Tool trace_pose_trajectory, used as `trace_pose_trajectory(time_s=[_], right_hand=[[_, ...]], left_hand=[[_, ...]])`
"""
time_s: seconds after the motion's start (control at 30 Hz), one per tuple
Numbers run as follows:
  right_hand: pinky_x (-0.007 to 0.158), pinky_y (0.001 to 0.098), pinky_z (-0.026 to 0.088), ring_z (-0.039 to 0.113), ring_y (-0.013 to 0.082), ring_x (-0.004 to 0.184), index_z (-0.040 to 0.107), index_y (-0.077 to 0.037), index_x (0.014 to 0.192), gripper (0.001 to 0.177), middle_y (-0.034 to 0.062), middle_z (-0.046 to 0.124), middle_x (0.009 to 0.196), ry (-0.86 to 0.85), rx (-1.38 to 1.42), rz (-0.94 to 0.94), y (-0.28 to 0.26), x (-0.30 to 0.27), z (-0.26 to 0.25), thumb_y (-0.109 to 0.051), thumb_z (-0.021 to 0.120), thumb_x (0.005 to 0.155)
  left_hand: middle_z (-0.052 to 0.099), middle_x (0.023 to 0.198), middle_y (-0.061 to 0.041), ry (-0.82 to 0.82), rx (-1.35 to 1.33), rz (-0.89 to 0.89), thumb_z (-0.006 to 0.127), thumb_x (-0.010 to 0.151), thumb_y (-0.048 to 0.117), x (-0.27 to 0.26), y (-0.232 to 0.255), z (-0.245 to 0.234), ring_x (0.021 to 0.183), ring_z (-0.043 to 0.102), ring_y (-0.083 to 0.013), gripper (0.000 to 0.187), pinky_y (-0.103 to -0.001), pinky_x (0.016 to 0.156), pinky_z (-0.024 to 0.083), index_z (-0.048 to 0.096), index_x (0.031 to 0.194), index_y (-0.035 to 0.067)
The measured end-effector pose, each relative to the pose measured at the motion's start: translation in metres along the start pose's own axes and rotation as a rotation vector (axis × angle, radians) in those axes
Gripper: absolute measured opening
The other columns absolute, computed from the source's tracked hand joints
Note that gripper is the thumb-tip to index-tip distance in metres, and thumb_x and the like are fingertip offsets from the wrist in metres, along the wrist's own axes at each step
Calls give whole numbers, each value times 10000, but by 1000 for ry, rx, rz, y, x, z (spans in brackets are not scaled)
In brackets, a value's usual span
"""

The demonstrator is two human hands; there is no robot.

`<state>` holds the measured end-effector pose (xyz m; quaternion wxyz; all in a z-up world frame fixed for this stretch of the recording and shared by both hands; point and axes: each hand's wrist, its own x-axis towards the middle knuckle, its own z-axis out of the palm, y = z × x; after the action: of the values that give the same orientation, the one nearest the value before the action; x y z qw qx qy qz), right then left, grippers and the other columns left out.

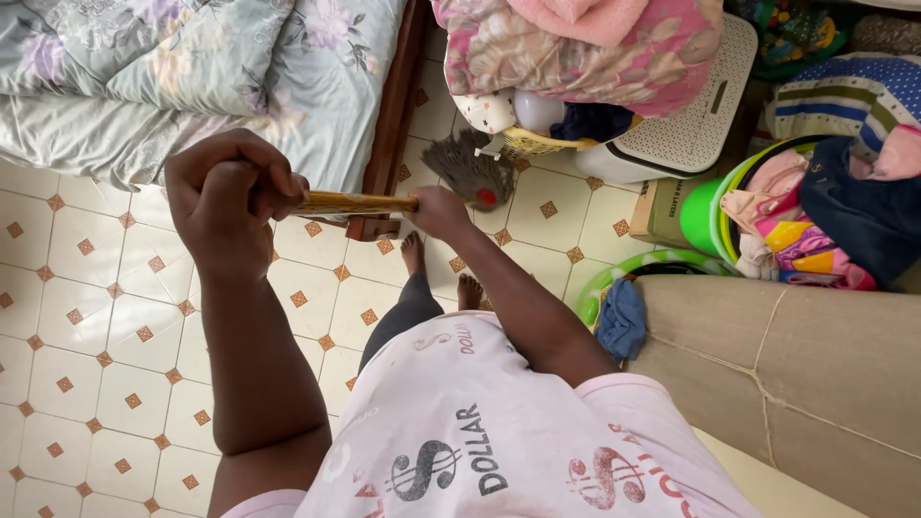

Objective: Mopping a tiled floor in a bedroom using a string mop and navigating around furniture.

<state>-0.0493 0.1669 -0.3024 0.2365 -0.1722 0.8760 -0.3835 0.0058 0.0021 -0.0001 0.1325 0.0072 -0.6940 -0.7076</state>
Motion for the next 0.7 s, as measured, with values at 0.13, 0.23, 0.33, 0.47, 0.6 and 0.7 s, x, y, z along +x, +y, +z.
trace_pose_trajectory(time_s=[0.13, 0.23, 0.33, 0.47, 0.6, 0.7], right_hand=[[840, 529, 576, 722, 418, 920, 699, -125, 853, 244, 153, 721, 842, -51, -40, 81, 10, -36, 0, -368, 688, 835], [860, 566, 560, 720, 438, 936, 708, -97, 871, 281, 174, 723, 852, -59, 44, 153, 18, -64, -6, -377, 677, 861], [810, 510, 580, 715, 395, 833, 676, -114, 798, 201, 115, 689, 766, -60, 68, 163, 39, -89, 5, -302, 656, 864], [804, 525, 587, 712, 392, 881, 680, -145, 829, 181, 102, 688, 806, -47, 64, 208, 43, -106, 31, -324, 656, 844], [818, 486, 610, 723, 331, 908, 676, -210, 831, 149, 47, 691, 826, -72, -59, 191, 23, -98, 58, -349, 625, 824], [858, 478, 598, 712, 312, 956, 655, -207, 863, 129, 37, 683, 882, -17, -57, 109, -14, -85, 63, -335, 640, 861]], left_hand=[[376, 530, -121, -38, -26, -37, 402, 785, 2, -2, 0, 9, 487, 291, -70, 179, -268, 483, 391, 563, 744, -63], [312, 471, -82, -135, -30, -125, 388, 730, 39, -1, 1, 25, 483, 303, -68, 223, -237, 434, 359, 565, 662, -79], [304, 457, -61, -205, -122, -175, 399, 725, 10, -10, -7, 30, 438, 299, -71, 202, -234, 416, 350, 565, 655, -81], [328, 412, -48, -377, -131, -197, 403, 681, 31, -28, -10, 14, 399, 298, -72, 268, -232, 367, 347, 644, 647, -80], [337, 406, -16, -532, -206, -84, 419, 617, 2, -48, 17, -12, 369, 282, -49, 288, -221, 336, 321, 698, 640, -63], [432, 447, -52, -620, -199, 64, 423, 602, -27, -55, 36, -35, 382, 312, -104, 312, -272, 366, 353, 730, 658, -28]])
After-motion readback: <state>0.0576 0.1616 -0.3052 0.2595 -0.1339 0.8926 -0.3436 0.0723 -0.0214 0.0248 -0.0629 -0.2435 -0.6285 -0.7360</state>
